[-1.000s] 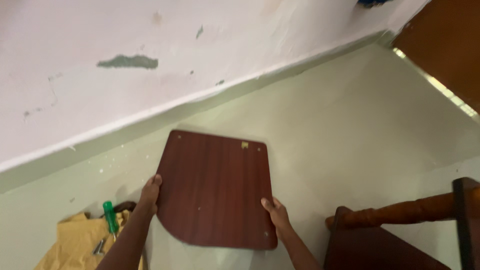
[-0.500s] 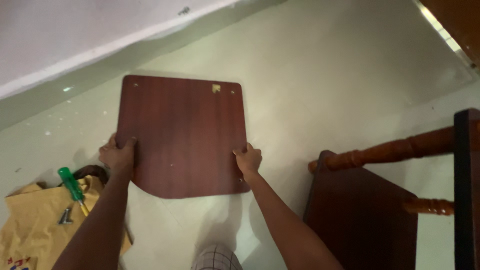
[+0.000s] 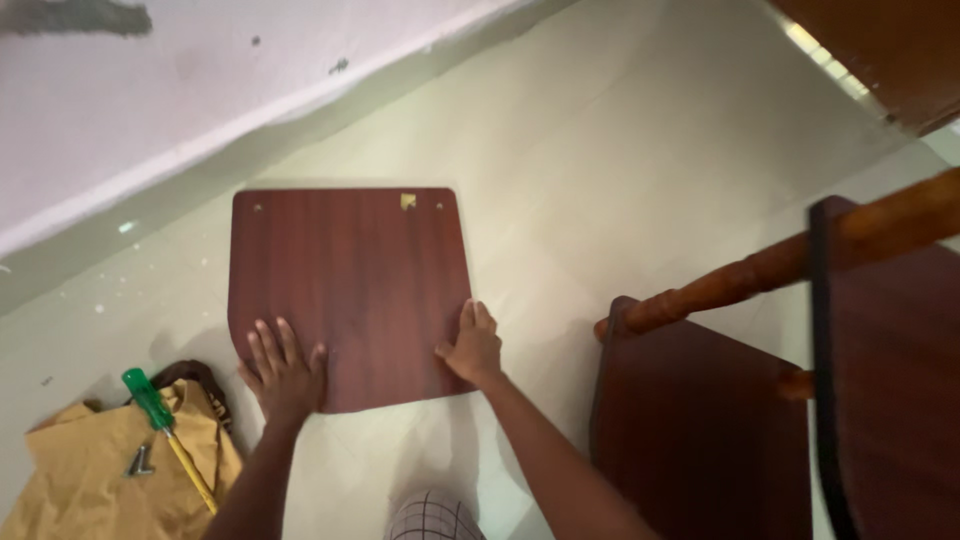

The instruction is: The person uses a screwdriver to remove screws from a small wooden table, then detaches the tabletop and legs. The components are placed on the floor.

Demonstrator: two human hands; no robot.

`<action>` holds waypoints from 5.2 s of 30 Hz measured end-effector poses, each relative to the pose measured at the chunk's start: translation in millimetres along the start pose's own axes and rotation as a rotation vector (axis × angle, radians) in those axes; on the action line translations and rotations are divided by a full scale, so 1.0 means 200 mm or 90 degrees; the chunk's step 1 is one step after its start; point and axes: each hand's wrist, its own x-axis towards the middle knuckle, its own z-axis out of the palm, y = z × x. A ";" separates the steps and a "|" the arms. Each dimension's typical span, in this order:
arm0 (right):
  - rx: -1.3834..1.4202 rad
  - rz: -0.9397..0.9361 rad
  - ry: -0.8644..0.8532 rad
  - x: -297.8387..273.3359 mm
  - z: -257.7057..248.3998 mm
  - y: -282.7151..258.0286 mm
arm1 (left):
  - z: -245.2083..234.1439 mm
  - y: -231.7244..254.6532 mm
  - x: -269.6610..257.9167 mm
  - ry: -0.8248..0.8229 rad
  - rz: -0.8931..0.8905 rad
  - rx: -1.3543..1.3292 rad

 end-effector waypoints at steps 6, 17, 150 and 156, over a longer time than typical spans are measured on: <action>0.022 -0.117 0.013 -0.34 -0.30 -0.18 | -0.17 0.25 -0.12 -0.023 -0.051 -0.045; 0.175 -0.321 0.358 -1.16 -1.20 -0.08 | -1.20 1.53 -0.15 0.132 0.341 -0.262; -0.137 0.364 0.194 -3.50 -3.27 1.39 | -1.90 3.80 -2.26 -0.603 0.708 -0.648; -0.174 0.031 0.104 -3.47 -3.33 1.44 | -1.74 3.73 -2.14 -0.816 0.693 -0.688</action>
